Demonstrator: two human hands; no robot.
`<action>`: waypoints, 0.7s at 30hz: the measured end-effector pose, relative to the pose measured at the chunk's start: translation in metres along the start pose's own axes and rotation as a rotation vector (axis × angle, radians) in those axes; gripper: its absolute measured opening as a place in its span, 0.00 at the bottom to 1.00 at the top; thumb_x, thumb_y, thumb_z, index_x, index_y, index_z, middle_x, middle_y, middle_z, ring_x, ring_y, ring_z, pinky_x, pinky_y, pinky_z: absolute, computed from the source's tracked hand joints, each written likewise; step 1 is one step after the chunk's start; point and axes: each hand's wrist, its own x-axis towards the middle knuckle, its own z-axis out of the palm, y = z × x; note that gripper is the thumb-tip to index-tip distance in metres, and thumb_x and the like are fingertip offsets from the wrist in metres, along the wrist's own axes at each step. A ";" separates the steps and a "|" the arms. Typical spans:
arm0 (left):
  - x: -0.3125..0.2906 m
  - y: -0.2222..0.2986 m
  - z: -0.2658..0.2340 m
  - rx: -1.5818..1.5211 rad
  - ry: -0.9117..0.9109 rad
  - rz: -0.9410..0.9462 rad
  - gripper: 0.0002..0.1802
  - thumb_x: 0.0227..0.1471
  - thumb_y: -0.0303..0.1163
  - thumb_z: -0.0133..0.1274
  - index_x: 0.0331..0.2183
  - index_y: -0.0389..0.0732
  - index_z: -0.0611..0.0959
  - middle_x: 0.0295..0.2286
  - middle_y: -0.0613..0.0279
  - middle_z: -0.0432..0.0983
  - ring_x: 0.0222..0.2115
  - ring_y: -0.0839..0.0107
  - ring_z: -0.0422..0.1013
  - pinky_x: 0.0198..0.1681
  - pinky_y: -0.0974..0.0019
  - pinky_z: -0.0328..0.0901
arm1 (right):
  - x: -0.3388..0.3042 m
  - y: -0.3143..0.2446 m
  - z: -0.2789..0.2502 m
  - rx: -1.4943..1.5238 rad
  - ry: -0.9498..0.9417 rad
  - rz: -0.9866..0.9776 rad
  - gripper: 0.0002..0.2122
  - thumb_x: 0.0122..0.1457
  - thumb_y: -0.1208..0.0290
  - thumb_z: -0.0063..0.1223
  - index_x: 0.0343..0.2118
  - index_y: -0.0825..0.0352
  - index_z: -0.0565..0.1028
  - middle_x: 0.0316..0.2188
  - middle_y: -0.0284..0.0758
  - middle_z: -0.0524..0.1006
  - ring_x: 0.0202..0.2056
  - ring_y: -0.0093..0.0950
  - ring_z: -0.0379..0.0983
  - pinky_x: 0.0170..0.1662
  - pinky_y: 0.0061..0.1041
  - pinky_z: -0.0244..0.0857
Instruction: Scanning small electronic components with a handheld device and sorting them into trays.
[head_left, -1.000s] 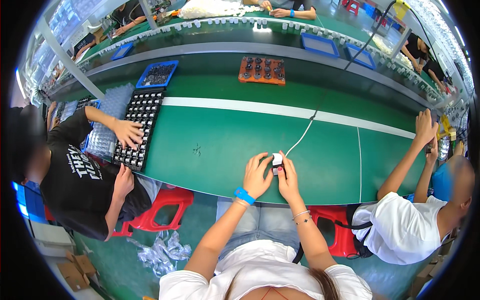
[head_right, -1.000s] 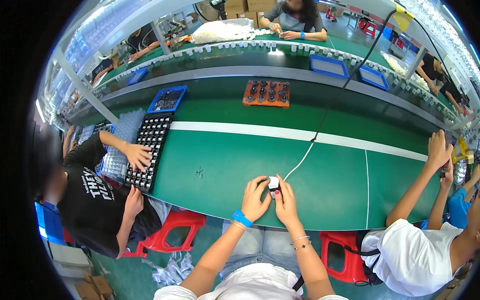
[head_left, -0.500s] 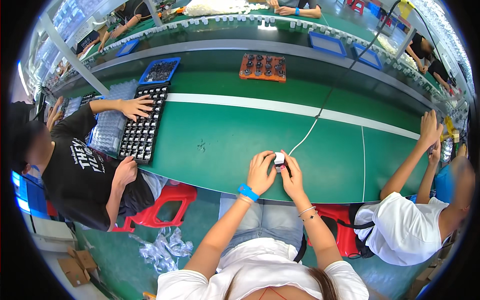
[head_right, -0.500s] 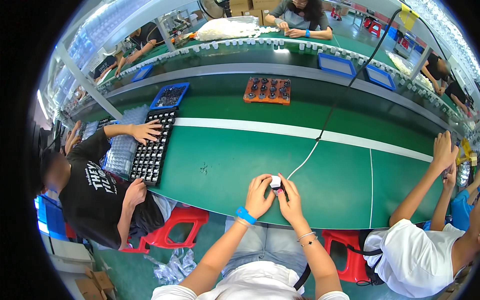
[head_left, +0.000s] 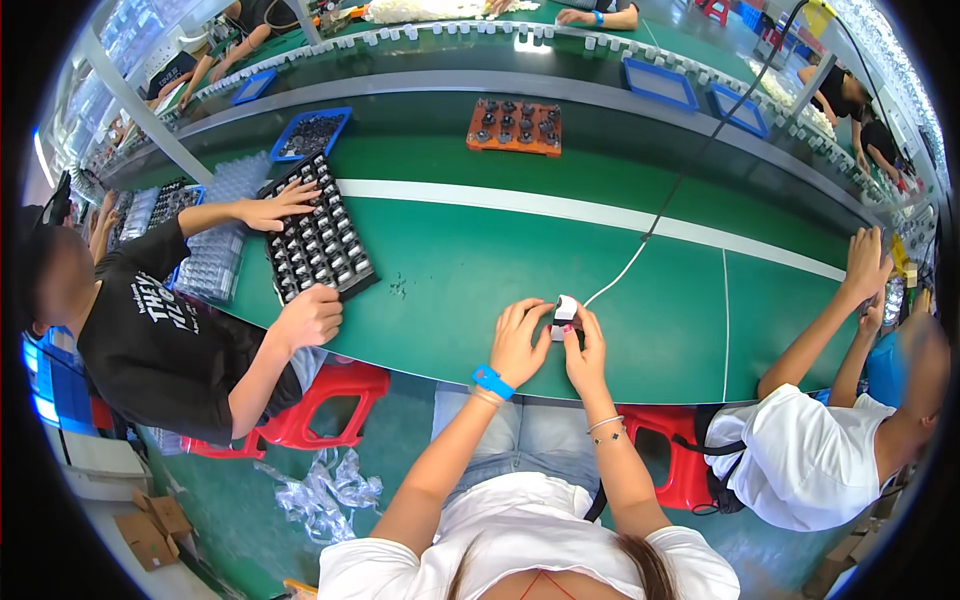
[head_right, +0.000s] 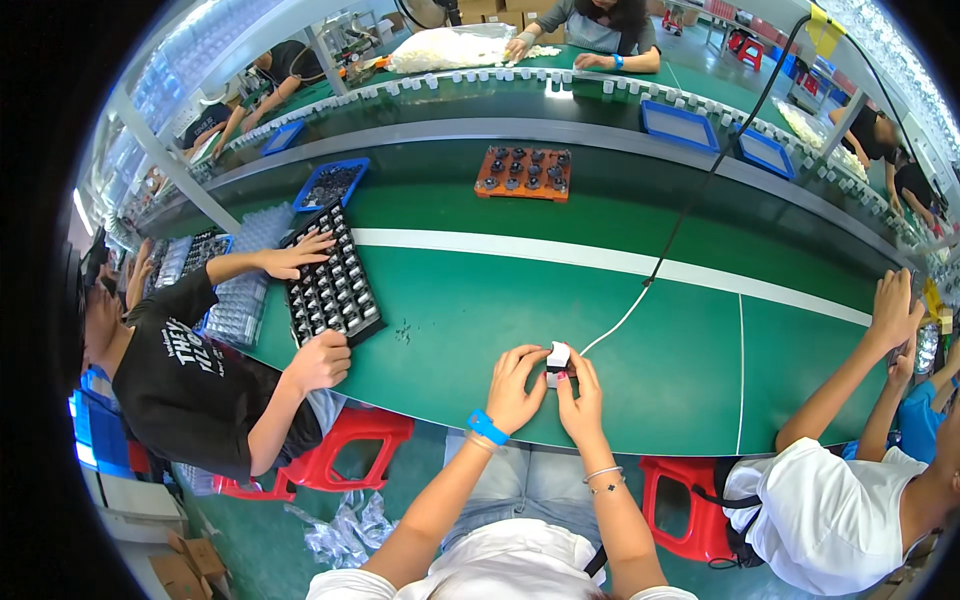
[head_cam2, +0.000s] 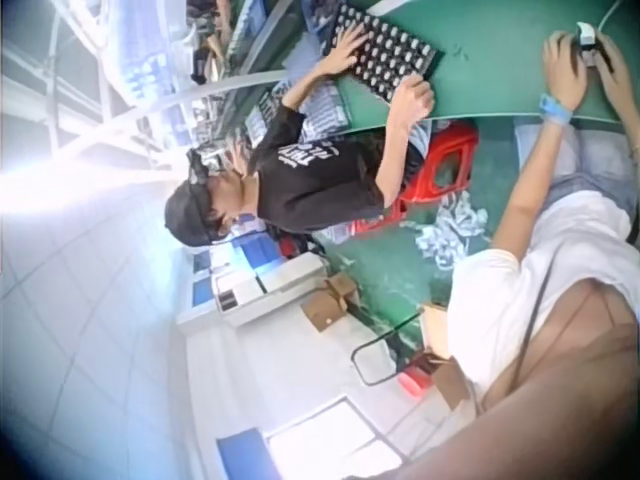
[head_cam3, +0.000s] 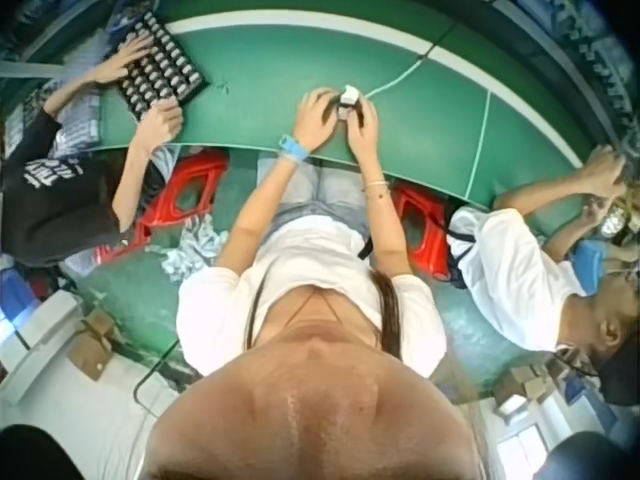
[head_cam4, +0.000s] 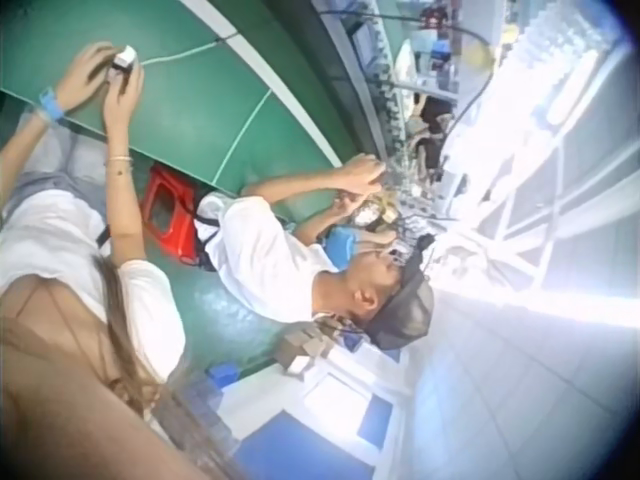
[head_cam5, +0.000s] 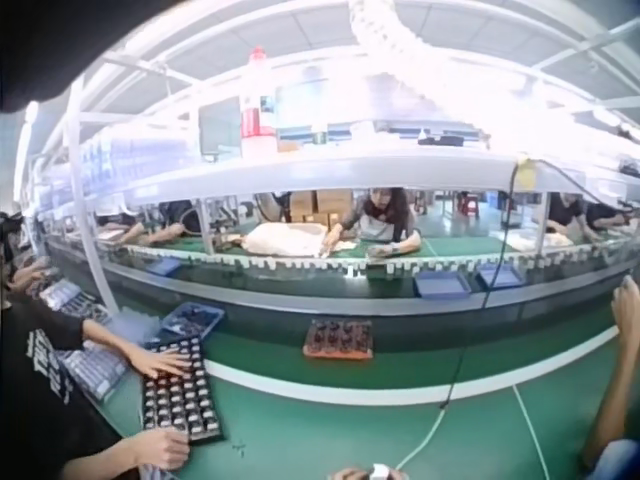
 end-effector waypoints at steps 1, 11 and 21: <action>0.000 0.000 0.001 -0.004 0.000 0.000 0.20 0.44 0.23 0.52 0.44 0.40 0.76 0.43 0.55 0.70 0.45 0.56 0.65 0.49 0.58 0.60 | 0.001 0.001 -0.002 0.000 -0.008 -0.005 0.19 0.56 0.81 0.45 0.52 0.72 0.68 0.40 0.39 0.72 0.39 0.27 0.70 0.46 0.24 0.64; 0.004 0.012 0.008 -0.011 -0.003 -0.014 0.19 0.45 0.25 0.51 0.43 0.40 0.77 0.43 0.55 0.69 0.46 0.56 0.65 0.50 0.57 0.59 | 0.003 -0.002 -0.014 -0.033 -0.002 -0.004 0.18 0.56 0.81 0.46 0.51 0.72 0.68 0.40 0.38 0.72 0.39 0.27 0.70 0.45 0.24 0.64; -0.001 0.030 0.012 -0.020 -0.007 -0.013 0.18 0.45 0.25 0.51 0.42 0.40 0.77 0.43 0.56 0.69 0.45 0.56 0.65 0.50 0.57 0.59 | -0.005 -0.005 -0.029 -0.002 0.006 -0.010 0.18 0.56 0.81 0.46 0.51 0.72 0.68 0.39 0.38 0.72 0.39 0.27 0.71 0.45 0.24 0.64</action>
